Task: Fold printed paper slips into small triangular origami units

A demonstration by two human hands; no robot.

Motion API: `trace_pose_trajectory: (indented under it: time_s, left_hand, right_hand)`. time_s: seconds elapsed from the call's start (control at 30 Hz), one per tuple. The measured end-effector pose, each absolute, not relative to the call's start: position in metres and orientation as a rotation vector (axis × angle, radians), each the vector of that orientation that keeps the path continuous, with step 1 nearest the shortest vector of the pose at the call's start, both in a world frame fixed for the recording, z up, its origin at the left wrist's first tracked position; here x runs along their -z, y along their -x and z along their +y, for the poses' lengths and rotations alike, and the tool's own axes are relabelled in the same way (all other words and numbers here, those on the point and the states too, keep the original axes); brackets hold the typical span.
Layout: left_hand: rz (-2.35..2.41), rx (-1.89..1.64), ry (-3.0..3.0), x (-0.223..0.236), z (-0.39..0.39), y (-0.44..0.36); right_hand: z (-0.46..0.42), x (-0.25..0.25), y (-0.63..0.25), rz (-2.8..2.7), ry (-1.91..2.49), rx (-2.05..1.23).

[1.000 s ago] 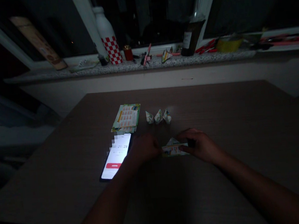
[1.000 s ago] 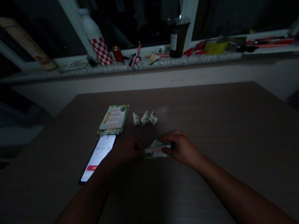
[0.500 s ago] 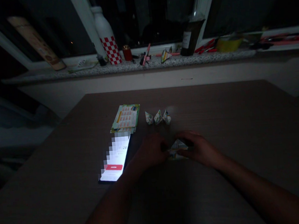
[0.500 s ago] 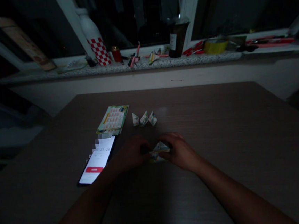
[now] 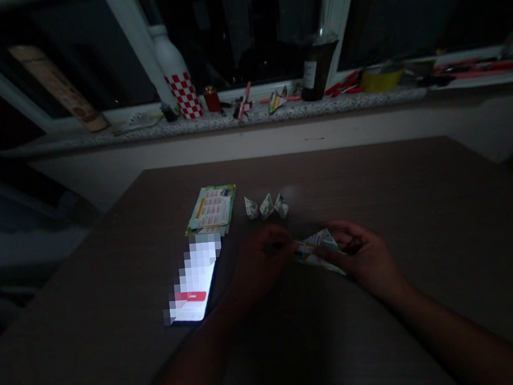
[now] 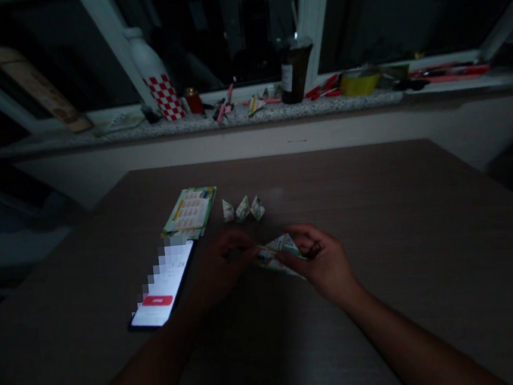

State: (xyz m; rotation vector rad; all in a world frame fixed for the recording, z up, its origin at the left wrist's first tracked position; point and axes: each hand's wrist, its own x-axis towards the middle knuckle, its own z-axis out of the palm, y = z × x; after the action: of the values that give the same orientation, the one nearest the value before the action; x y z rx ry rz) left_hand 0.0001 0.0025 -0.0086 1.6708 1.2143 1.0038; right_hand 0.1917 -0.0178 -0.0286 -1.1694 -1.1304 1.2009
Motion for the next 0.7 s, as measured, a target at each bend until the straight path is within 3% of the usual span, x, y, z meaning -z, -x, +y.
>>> trace_pose_trajectory:
  time_s: [0.7]
  left_hand:
    - [1.205,-0.792,-1.488,0.0087,-0.0017,-0.0090]
  right_hand:
    - [-0.0240,0.0268,-0.1919,-1.254,1.211,-0.872]
